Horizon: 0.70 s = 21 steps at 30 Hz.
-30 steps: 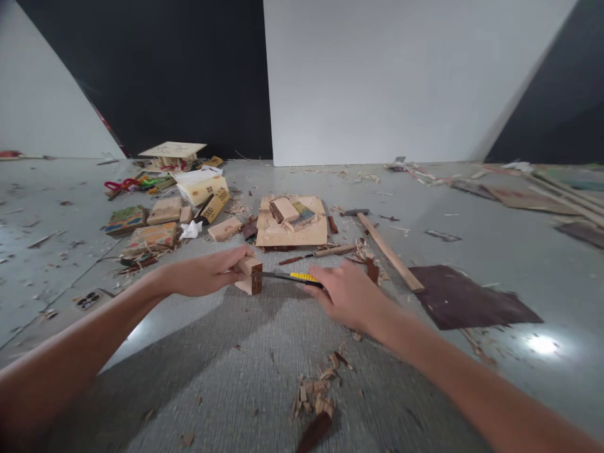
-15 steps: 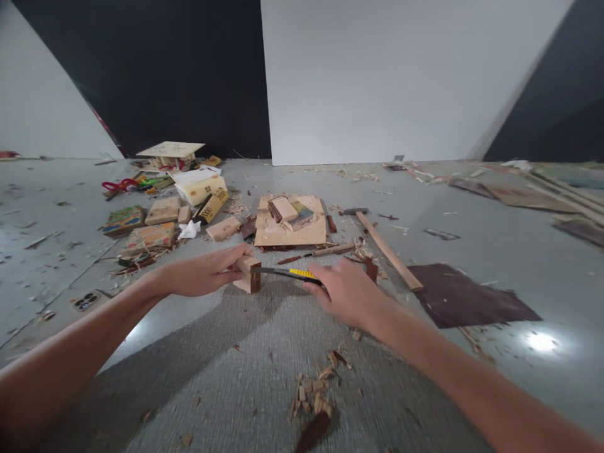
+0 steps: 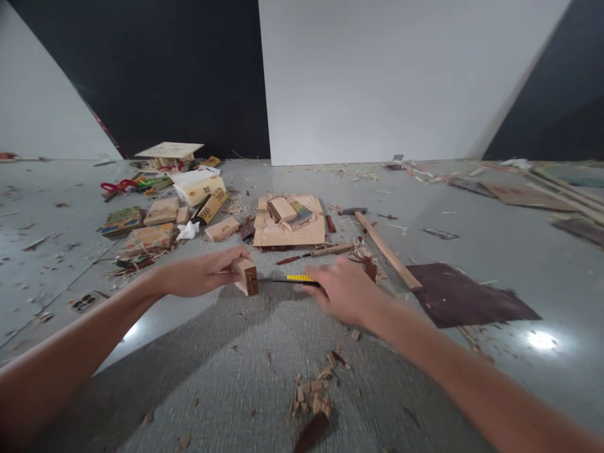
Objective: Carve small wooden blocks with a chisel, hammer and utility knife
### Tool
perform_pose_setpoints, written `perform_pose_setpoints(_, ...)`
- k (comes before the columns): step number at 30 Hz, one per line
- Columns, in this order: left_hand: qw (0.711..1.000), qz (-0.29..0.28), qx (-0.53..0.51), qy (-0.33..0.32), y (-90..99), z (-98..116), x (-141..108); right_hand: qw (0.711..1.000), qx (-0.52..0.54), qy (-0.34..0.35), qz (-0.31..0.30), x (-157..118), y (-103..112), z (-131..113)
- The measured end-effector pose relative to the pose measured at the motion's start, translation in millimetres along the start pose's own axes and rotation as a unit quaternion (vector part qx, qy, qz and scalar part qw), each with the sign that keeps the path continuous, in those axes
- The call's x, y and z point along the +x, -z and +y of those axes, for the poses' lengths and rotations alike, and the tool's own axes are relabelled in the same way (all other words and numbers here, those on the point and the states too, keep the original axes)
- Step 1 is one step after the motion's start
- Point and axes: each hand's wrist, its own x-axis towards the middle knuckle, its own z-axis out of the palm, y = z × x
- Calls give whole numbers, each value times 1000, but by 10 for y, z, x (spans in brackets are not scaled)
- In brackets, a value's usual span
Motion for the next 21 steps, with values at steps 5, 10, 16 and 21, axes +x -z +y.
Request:
perform_pose_setpoints(5, 1000, -7, 3, -2, -13, 38, 2, 999, -10, 26, -18, 0, -45, -33)
perform_pose_setpoints(10, 1000, 11, 17, -9, -49, 25, 12, 999, 7, 25, 22, -5, -30, 77)
perform_pose_setpoints(16, 1000, 19, 10, -22, -75, 33, 27, 1000, -19, -10, 3, -5, -48, -30)
perform_pose_setpoints(21, 999, 27, 10, -26, -73, 31, 20, 998, -57, -6, -3, -25, -59, -78)
